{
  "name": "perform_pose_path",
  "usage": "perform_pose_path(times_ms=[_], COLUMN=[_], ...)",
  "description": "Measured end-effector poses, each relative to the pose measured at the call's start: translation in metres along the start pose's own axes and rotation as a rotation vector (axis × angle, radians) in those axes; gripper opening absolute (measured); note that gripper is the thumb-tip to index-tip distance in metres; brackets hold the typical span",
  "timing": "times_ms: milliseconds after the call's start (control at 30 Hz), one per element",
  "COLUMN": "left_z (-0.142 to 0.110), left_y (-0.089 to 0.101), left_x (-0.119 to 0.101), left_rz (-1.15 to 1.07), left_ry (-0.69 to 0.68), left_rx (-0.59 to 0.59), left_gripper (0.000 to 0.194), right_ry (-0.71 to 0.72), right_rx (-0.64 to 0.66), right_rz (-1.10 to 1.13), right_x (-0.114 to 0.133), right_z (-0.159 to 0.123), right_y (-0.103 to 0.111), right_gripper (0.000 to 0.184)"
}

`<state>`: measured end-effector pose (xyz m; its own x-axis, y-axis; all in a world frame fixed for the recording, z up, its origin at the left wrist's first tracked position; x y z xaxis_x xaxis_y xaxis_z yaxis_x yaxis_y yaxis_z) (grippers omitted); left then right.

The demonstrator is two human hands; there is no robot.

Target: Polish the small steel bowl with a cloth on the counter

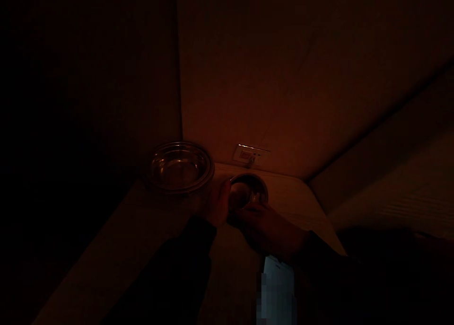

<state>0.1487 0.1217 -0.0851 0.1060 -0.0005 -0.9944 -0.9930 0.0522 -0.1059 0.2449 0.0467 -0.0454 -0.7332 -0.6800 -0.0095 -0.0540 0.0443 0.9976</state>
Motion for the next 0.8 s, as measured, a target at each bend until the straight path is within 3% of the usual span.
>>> perform_pose_path(times_ms=[167,400,800], left_z=[0.006,0.009,0.009], left_y=[0.012,0.012,0.012], left_x=[0.006,0.009,-0.001], left_rz=[0.000,-0.040,-0.052], left_ry=[-0.042,-0.014,-0.008], left_rx=[-0.113,-0.131,-0.201], left_gripper=[0.046,0.043,0.040], right_ry=[-0.008,-0.007,0.024], right_rx=[-0.083,-0.075,-0.092], right_rz=[0.076,-0.090,-0.002], right_x=[0.011,0.011,0.003], right_z=[0.018,0.019,0.020], right_y=[0.002,-0.003,0.001], right_gripper=[0.035,0.029,0.033])
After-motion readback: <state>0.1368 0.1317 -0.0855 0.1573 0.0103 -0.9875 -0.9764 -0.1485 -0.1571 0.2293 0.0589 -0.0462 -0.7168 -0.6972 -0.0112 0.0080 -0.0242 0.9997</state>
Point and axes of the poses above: each hand's wrist, its own z-axis towards the middle knuckle, its own y-axis out of the back of the hand, x = y × z, the point moved 8 cm from there along z, towards the middle knuckle, and after that the axes turned 13 degrees about -z, right-handed, at the moved point
